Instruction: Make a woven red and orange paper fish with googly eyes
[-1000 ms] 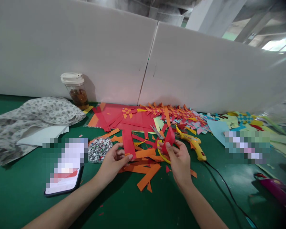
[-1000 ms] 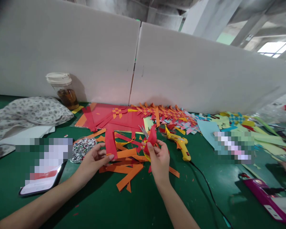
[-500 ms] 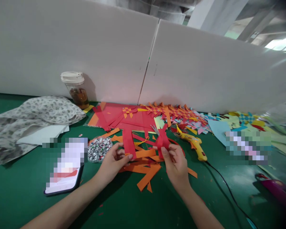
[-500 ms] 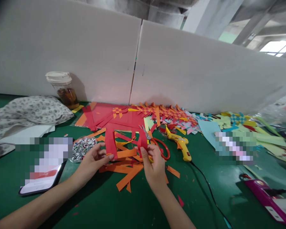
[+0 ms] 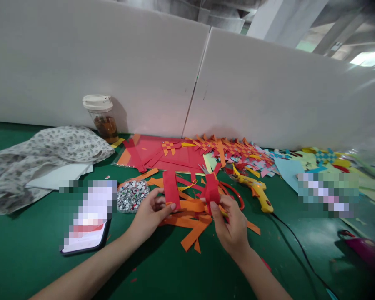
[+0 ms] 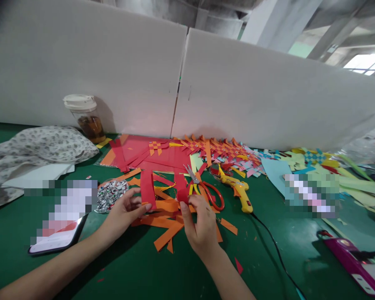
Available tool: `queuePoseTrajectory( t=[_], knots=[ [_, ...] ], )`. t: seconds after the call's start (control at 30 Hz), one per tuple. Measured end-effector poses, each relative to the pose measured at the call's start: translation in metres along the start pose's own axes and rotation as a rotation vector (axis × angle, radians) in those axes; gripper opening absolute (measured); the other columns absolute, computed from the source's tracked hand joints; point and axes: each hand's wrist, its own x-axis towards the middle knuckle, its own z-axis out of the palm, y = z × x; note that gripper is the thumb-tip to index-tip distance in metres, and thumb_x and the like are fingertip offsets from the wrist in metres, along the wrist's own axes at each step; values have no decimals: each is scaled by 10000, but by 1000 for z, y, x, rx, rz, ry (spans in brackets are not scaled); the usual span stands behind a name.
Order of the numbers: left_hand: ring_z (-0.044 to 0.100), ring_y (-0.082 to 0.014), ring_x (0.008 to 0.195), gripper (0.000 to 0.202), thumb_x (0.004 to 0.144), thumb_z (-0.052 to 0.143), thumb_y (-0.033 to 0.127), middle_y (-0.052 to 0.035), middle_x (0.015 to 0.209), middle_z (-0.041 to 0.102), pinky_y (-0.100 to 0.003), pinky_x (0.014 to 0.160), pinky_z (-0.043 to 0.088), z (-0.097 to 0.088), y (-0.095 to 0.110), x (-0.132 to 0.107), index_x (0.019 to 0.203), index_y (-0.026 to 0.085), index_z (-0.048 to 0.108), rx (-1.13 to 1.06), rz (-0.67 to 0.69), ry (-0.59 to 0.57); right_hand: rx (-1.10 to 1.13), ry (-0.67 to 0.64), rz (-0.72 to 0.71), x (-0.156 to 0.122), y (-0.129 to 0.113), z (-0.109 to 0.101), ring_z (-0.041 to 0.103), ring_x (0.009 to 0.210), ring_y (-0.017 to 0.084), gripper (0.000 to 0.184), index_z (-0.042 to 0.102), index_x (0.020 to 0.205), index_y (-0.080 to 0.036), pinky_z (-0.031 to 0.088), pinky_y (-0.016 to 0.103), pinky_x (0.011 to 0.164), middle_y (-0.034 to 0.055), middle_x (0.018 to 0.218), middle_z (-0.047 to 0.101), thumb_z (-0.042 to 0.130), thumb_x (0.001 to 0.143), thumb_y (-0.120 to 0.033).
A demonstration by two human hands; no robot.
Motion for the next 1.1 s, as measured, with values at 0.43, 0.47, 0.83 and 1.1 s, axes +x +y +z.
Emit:
queuePoseTrajectory(
  t=[0.43,0.47,0.83,1.1],
  knots=[
    [608,-125,621,359,683,711,306,5,719,653,-222,552,473,0,1,1,917,188,466,-6,7,-18,714,-217,460,-9,-27,14,658,824,189,81,452,932,-239,529,326,724,64,894,680,433,911,-315],
    [610,-127,624,360,683,710,308,2,722,655,-224,552,473,0,1,1,918,187,466,-8,10,-21,705,-220,457,-10,-27,15,651,828,190,90,459,940,-236,526,325,725,67,908,674,440,907,-318],
    [650,-165,689,374,667,713,320,-3,734,662,-247,571,490,0,4,0,920,194,468,8,-13,9,407,-97,350,-11,-20,14,561,583,147,106,485,871,-215,488,260,535,47,778,623,473,880,-320],
    [654,-162,687,370,660,727,310,4,709,664,-230,554,488,0,5,1,892,193,463,-9,-7,21,267,-38,137,-13,-21,10,636,818,197,39,504,879,-204,534,295,644,92,900,636,472,860,-197]
  ],
)
